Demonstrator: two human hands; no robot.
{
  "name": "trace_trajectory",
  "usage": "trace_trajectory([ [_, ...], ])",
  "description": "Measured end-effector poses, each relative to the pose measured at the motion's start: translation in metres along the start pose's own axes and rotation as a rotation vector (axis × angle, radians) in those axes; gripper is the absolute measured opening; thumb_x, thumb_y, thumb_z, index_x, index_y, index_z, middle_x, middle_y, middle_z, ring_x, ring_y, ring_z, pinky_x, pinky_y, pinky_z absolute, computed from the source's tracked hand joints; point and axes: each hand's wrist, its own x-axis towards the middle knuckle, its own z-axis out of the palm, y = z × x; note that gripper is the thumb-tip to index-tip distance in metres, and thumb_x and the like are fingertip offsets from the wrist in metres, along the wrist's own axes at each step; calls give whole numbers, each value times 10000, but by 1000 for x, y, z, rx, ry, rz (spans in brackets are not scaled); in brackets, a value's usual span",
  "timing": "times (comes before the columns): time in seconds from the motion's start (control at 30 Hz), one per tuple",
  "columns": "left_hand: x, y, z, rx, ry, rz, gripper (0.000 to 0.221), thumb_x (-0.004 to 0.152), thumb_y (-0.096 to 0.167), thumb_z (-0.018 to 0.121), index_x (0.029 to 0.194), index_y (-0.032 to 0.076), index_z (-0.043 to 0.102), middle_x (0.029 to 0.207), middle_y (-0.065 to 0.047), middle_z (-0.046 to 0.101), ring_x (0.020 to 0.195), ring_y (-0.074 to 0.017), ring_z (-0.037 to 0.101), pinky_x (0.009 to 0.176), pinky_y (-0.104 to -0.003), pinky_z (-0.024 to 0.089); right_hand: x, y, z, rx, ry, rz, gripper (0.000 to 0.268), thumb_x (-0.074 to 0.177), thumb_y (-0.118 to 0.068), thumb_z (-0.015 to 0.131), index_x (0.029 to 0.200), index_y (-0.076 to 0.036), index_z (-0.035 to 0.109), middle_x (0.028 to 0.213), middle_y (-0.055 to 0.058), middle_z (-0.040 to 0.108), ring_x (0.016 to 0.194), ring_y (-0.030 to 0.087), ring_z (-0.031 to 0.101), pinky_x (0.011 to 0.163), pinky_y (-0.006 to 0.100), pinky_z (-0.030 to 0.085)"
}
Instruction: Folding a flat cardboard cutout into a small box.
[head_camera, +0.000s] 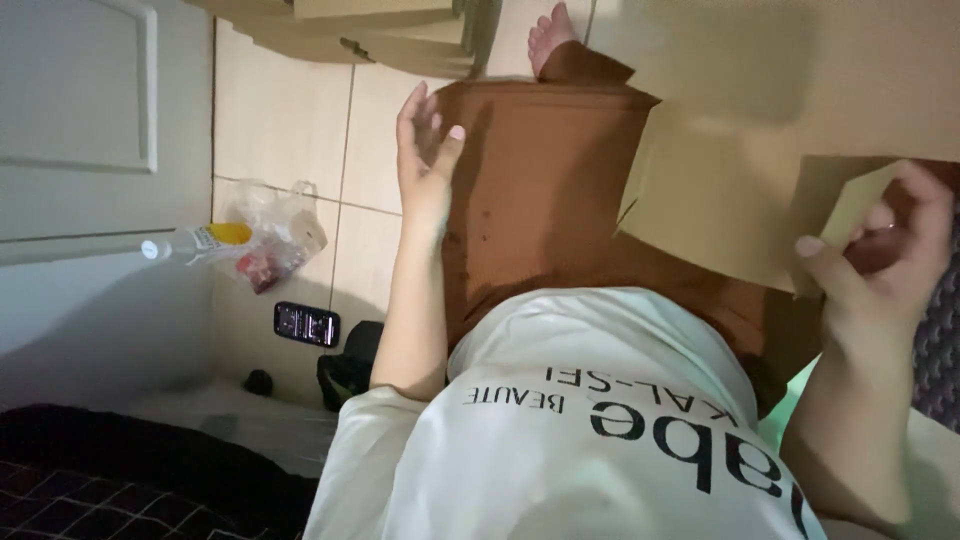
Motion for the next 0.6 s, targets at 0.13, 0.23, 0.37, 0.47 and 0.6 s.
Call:
trace_trajectory([
  [0.13,-1,31,23,-366,-25,-146,621,951,120,716,1484,164,402,1457,-131,494,1329,-282,498,1134,-434,407,-3,-12,5,178,39,35,839,861,100,547,1628,-142,311,1211,102,556,806,129,529,564,191,421],
  [0.23,-4,52,39,-545,-247,-231,476,1004,273,689,1424,129,517,1418,-93,574,1317,-244,549,1098,-427,465,-6,-7,4,229,3,20,842,814,26,590,1604,-145,353,1056,-27,511,767,54,514,585,147,438],
  [0.37,-5,51,57,-809,-537,-318,343,1119,189,550,1384,-25,587,1343,-162,658,1217,-217,646,1063,-349,523,-12,8,-1,185,-30,26,879,778,63,598,1599,-143,359,1117,-11,536,780,80,551,615,164,468],
  [0.47,-3,61,63,-894,-649,-240,307,1118,183,596,1366,2,601,1240,-82,658,1081,-125,624,1077,-336,516,-13,5,0,211,-12,24,847,816,53,558,1611,-131,334,1099,4,530,777,71,534,581,136,424],
  [0.6,-10,40,70,-936,-658,-298,680,1039,107,723,1609,106,351,1509,-156,520,1363,-283,538,1149,-436,457,-17,6,7,183,14,78,890,768,135,514,1595,-138,331,1054,14,512,677,57,477,507,159,398],
])
